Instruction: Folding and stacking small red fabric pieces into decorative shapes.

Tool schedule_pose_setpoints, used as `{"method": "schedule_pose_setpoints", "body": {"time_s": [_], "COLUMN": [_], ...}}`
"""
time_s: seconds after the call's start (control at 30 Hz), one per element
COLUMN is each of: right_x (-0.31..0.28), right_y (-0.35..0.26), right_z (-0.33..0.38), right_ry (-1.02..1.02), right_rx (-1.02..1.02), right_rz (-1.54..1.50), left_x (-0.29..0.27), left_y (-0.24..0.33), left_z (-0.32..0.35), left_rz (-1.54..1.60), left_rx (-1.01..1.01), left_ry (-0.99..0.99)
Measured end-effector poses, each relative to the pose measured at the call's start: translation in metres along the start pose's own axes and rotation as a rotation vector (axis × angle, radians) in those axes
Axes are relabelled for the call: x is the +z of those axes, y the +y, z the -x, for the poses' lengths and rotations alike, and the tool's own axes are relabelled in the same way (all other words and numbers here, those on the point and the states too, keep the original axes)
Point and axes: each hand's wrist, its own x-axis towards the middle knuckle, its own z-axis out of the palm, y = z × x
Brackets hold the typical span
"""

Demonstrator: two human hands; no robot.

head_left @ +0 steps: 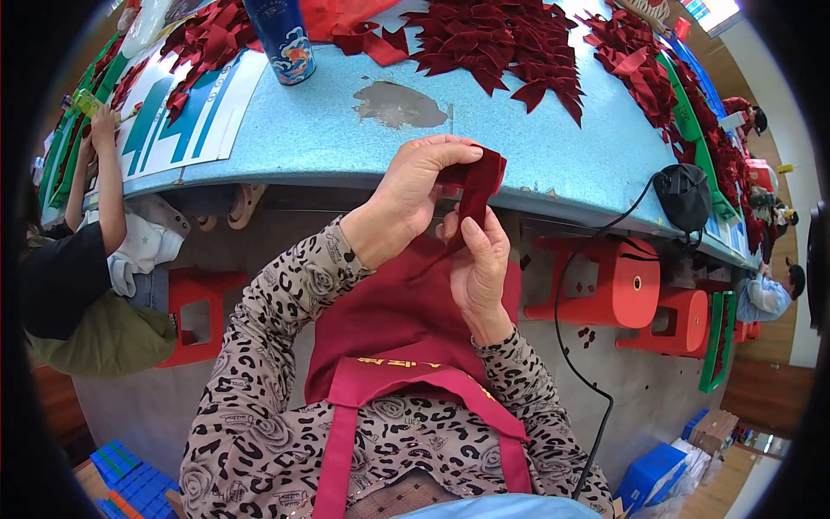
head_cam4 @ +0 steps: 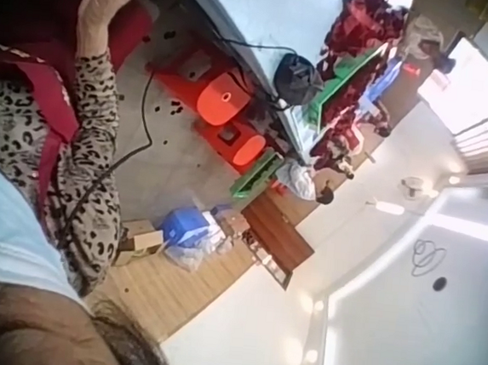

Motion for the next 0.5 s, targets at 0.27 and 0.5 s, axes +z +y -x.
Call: {"method": "schedule_pose_setpoints", "body": {"time_s": [0.27,0.5], "right_x": [-0.006,-0.017], "right_y": [-0.007,-0.009], "right_z": [0.001,-0.004], "right_ry": [-0.014,0.008], "right_rx": [-0.055,-0.135], "right_rz": [0.120,0.198], "left_x": [0.007,0.010], "left_y": [-0.001,-0.007], "left_z": [0.001,-0.007], "left_rz": [-0.054,-0.027], "left_rx": [-0.024,-0.018], "left_ry": [-0.018,-0.032]}}
